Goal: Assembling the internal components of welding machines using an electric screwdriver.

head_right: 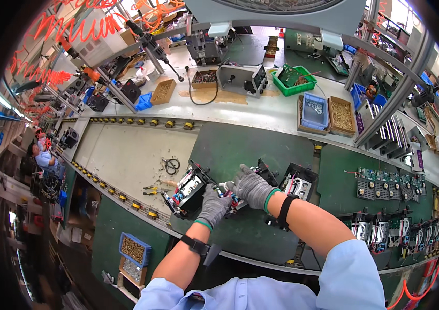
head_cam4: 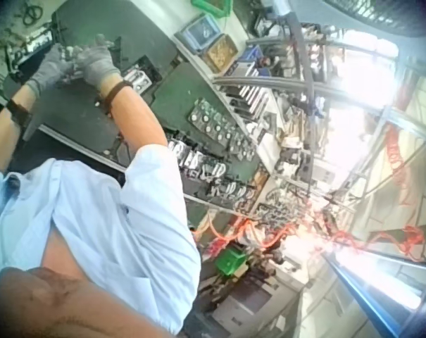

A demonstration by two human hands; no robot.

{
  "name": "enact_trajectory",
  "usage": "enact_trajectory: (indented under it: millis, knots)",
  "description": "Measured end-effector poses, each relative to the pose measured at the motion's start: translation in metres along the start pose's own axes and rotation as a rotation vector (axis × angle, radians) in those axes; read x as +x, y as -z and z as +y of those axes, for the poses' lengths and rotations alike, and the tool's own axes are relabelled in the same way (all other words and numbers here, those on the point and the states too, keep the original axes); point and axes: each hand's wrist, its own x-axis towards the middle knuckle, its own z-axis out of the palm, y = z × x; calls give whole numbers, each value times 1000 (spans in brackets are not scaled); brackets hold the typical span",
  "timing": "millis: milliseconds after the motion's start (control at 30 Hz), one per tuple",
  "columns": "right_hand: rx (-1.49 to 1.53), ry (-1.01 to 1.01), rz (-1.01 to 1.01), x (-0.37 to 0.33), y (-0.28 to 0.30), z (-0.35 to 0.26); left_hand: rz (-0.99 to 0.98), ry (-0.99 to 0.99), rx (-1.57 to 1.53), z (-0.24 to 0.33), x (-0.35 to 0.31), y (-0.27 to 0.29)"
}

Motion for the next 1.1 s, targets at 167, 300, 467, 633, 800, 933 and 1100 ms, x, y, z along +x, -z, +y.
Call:
enact_trajectory:
  millis: [167, 300, 467, 633, 800, 933, 1100]
  knots:
    - [-10, -51, 167, 23, -14, -42, 162, -137, 130, -32, -22, 16]
    - [-49, -87, 269, 24, -30, -47, 77, -122, 112, -36, -24, 20]
    - [3, -37, 192, 24, -21, -38, 10, -51, 70, -30, -19, 24]
    - [61, -19, 118, 31, -13, -33, -33, -187, -20, -47, -21, 28]
    - [107, 14, 58, 35, -13, -25, -124, -234, -113, -59, -23, 28]
    - [100, -9, 65, 33, -2, -34, -61, -279, 17, -42, -22, 42]
    - [197, 26, 376, -6, 10, -23, 68, -533, 176, -7, -56, 82]
